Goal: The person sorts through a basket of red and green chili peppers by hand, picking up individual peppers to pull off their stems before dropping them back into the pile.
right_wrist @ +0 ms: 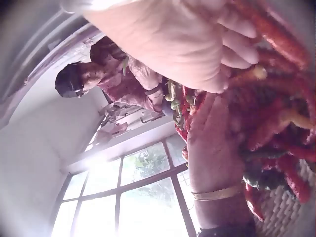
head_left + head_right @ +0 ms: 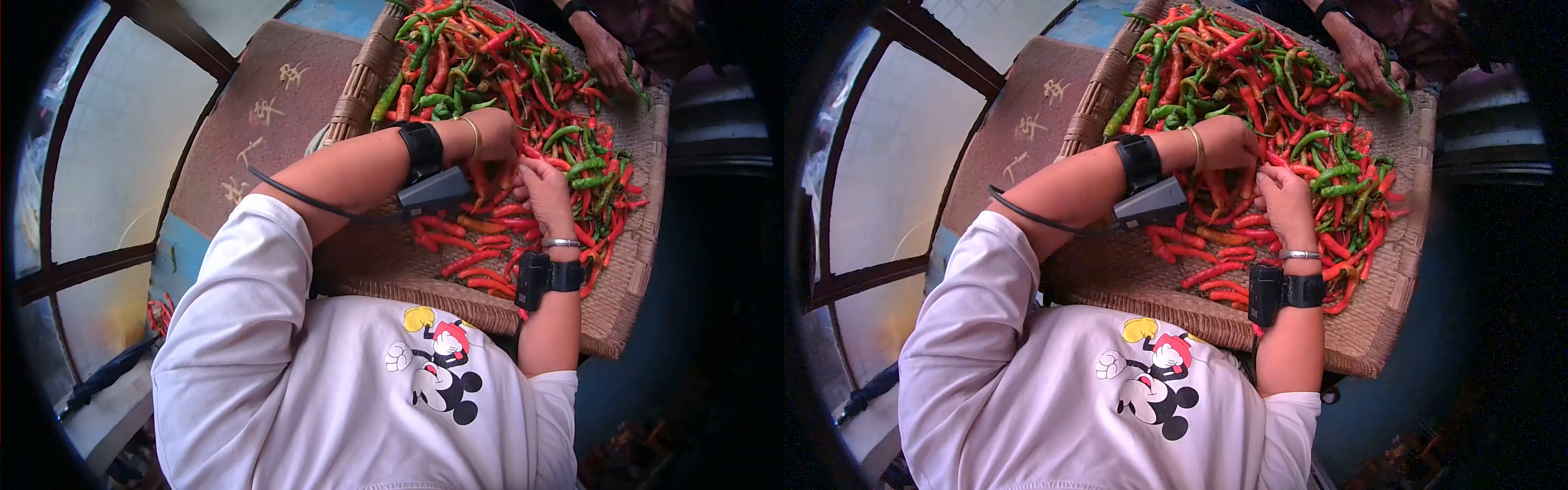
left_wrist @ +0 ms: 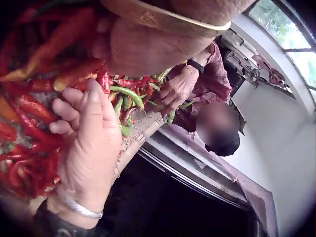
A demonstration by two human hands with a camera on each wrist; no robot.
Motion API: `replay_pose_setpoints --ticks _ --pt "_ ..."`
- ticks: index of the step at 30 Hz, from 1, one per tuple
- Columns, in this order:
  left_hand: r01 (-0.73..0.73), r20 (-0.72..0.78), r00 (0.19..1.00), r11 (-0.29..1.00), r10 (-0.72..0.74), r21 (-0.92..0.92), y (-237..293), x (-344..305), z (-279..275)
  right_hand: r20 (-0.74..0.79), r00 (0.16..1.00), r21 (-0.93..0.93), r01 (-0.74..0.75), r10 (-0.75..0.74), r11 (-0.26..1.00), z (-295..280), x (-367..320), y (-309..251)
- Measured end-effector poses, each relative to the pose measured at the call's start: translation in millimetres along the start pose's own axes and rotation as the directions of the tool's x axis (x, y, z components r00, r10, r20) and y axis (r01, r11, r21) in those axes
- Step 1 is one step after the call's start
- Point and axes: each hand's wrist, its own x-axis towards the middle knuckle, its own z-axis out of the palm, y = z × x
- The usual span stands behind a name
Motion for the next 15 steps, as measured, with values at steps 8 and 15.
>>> replay_pose_setpoints --ticks 8,15 --pt "0.017 -0.007 1.0 0.995 -0.018 -0.094 -4 3 1 -0.059 0.977 -0.508 0.148 -0.206 0.848 13 7 10" --pt "-0.134 -0.449 0.881 0.989 0.148 0.061 -12 6 -3 -0.126 0.967 -0.824 0.022 -0.22 0.567 17 3 0"
